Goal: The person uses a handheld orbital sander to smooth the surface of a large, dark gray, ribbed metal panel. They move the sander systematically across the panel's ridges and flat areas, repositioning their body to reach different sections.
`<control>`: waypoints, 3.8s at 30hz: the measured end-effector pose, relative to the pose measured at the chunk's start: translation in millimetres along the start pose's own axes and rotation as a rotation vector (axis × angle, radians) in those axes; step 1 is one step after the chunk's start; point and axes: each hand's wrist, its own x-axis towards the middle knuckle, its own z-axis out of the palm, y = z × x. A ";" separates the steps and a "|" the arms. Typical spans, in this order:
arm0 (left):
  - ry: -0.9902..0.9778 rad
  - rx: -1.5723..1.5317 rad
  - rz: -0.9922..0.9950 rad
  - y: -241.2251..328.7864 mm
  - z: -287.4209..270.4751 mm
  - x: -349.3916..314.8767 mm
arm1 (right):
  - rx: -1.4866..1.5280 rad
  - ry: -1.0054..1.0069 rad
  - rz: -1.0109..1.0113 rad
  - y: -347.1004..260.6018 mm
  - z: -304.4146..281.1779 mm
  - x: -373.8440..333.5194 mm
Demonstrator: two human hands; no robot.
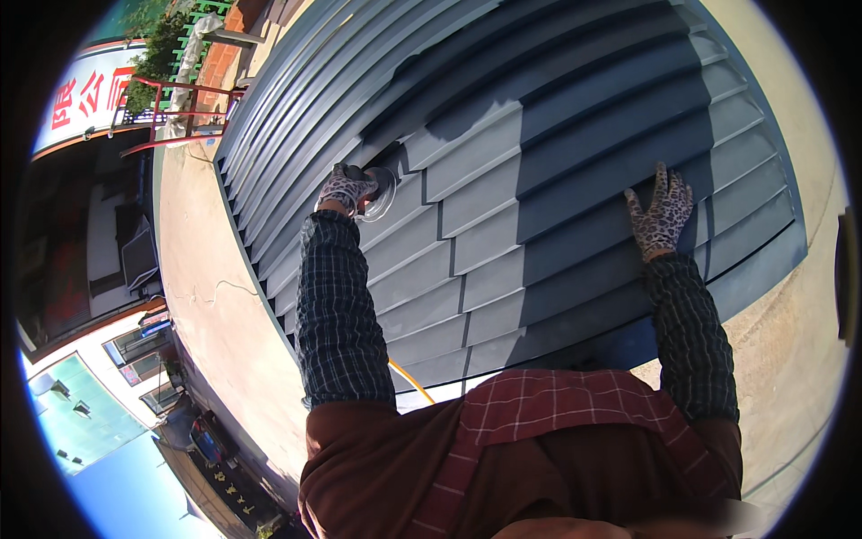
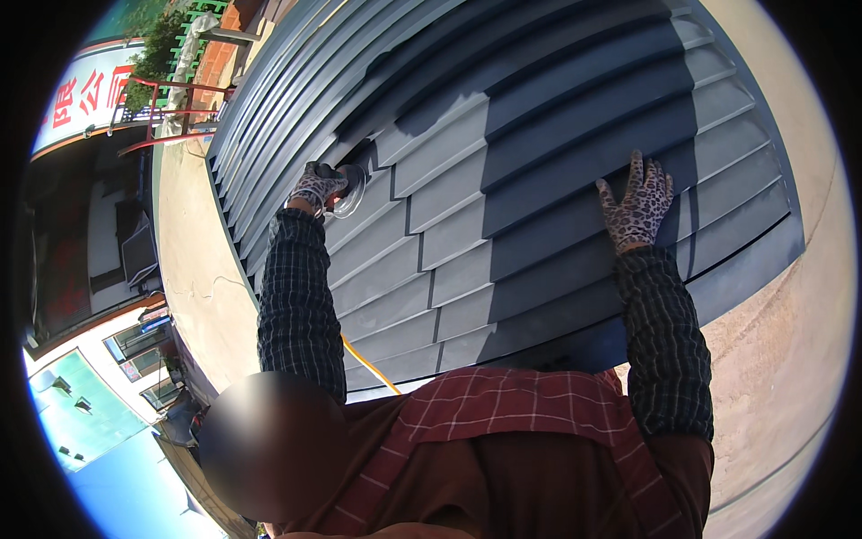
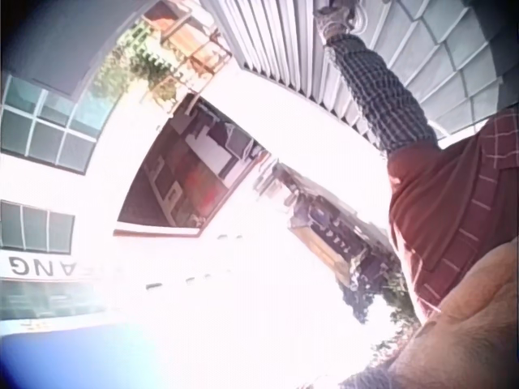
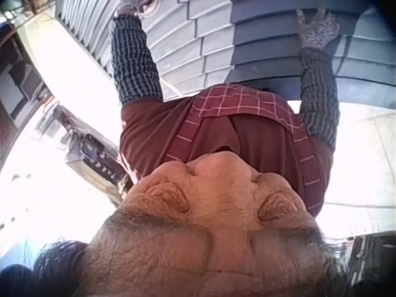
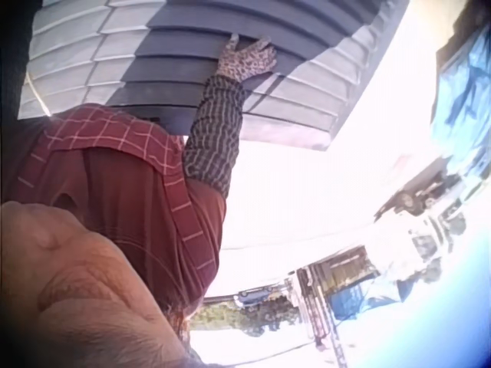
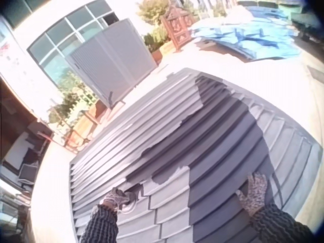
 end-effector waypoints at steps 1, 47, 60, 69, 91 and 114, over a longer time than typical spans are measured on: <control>-0.010 0.006 0.013 1.9 0.0 -0.6 | 0.000 0.000 -0.001 0.3 0.3 -0.2; -0.070 0.078 0.274 175.2 18.1 -44.2 | -0.005 -0.015 0.009 2.0 -4.4 -1.6; -0.044 0.055 0.278 240.9 16.1 -57.4 | 0.089 -0.149 -0.005 -34.3 -34.2 -14.0; -0.043 0.049 0.304 236.0 36.2 -38.6 | 0.415 -0.207 -0.233 -67.8 9.5 -77.5; -0.069 0.126 0.434 291.3 41.2 -39.6 | 0.081 -0.207 -0.308 -5.5 -16.8 65.2; -0.066 0.125 0.247 235.5 28.3 -32.7 | 0.093 -0.230 -0.313 -7.5 -23.7 66.0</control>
